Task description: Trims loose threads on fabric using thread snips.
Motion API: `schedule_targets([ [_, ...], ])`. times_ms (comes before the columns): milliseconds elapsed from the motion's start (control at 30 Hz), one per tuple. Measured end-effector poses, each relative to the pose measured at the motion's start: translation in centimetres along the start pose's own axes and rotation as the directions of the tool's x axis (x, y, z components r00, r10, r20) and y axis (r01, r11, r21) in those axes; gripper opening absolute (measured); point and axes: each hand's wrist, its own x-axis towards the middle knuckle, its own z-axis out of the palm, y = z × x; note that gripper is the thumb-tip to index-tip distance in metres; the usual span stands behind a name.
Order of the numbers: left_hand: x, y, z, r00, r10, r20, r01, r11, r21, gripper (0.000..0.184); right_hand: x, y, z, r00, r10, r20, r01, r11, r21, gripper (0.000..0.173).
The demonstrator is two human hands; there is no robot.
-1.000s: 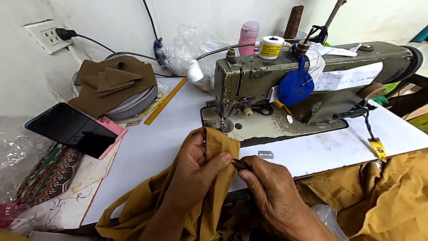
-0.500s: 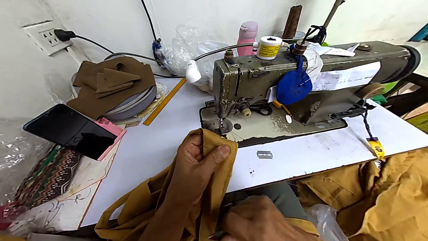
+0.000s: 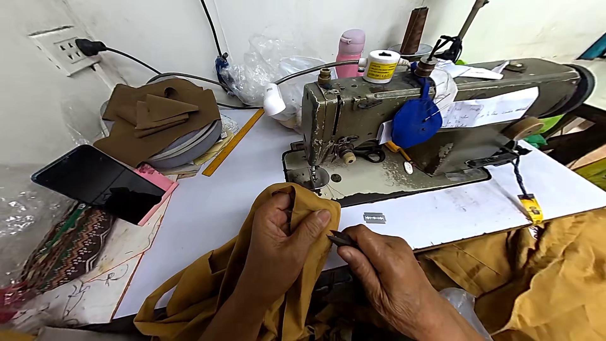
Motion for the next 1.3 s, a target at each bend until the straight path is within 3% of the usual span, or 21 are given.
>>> schedule_targets([
  [200,-0.1,0.0,-0.1,1.0,-0.01,0.015,0.01,1.0,0.027,0.016,-0.1,0.2,-0.2,1.0,-0.025,0.008,0.025,0.999,-0.023,0.044],
  [400,0.2,-0.4,-0.1,0.999,-0.016,-0.027,0.017,1.0,0.023,0.017,-1.5,-2.4,-0.3,0.96,-0.161,0.229,0.124,0.978,0.169,0.04],
  [600,0.2,-0.3,0.0,0.999,-0.029,-0.015,0.029,1.0,0.011,0.018,-0.3,0.0,-0.2,1.0,0.002,-0.017,-0.001,0.999,0.05,0.039],
  [1200,0.0,-0.1,0.5,0.999,0.023,-0.033,-0.019,0.993,0.118,0.017,-0.1,0.4,-0.3,0.999,-0.03,0.03,0.031,0.999,-0.04,0.043],
  [1300,0.1,-0.3,0.4,0.998,0.041,-0.051,-0.034,0.99,0.139,0.016,-0.8,-0.5,-0.5,0.99,-0.071,0.125,0.068,0.997,0.028,0.045],
])
